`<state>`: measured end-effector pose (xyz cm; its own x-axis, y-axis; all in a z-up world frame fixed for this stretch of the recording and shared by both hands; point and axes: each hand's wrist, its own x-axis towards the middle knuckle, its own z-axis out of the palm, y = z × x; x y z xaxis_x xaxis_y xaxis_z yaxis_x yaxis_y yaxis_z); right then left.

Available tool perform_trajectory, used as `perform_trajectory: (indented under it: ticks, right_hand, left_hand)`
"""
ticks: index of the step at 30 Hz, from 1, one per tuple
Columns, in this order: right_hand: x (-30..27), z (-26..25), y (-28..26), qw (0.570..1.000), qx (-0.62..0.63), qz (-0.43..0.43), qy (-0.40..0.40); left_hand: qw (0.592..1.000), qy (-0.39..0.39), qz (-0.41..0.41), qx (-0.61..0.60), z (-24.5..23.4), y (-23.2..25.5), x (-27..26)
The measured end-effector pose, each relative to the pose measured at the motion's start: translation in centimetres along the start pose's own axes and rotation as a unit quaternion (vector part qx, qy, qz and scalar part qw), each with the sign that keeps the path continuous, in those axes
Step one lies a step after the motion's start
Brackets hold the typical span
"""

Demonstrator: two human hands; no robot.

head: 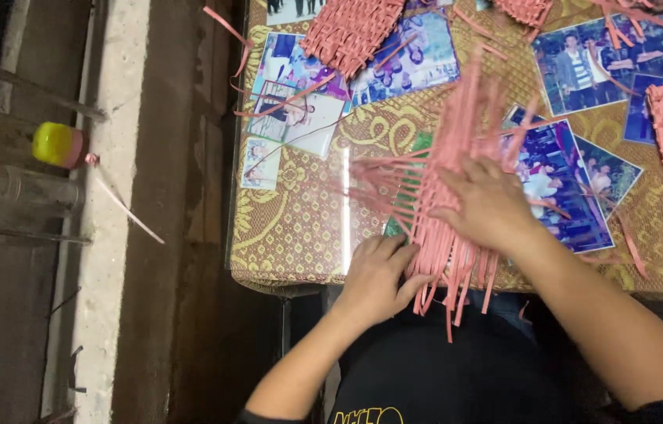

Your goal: Weaving pink plastic strips into a mat on a table

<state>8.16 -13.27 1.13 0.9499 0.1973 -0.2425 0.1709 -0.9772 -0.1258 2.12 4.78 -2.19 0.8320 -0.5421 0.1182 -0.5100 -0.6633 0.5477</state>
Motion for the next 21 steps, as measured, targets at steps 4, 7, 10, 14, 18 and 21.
perform_trajectory:
  ticks: [4, 7, 10, 14, 18, 21]
  right_hand:
    - [0.9, 0.7, 1.2, 0.998, 0.019, 0.05, -0.018]
    - [2.1, 1.5, 2.2, 0.997, 0.026, 0.064, -0.046]
    - [3.8, 2.8, 4.0, 0.993, -0.014, 0.05, -0.107]
    - [3.5, -0.7, 4.3, 0.984, -0.033, -0.011, -0.175]
    - [1.1, -3.8, 2.9, 0.993, -0.01, -0.04, -0.111]
    - [0.2, -0.1, 4.1, 0.995, -0.036, -0.088, -0.005]
  left_hand:
    - [0.996, -0.063, 0.016, 0.053, -1.2, -0.9, 3.0]
    - [0.986, -0.138, 0.006, 0.097, -0.8, -2.2, 4.8]
    - [0.974, -0.174, -0.015, 0.141, -0.9, -3.1, 5.9]
    - [0.965, -0.173, -0.021, 0.196, -1.2, -4.2, 6.5]
    - [0.957, -0.069, 0.004, 0.283, -2.8, -5.1, 6.8]
    - [0.946, -0.015, 0.039, 0.32, -3.6, -5.6, 7.4]
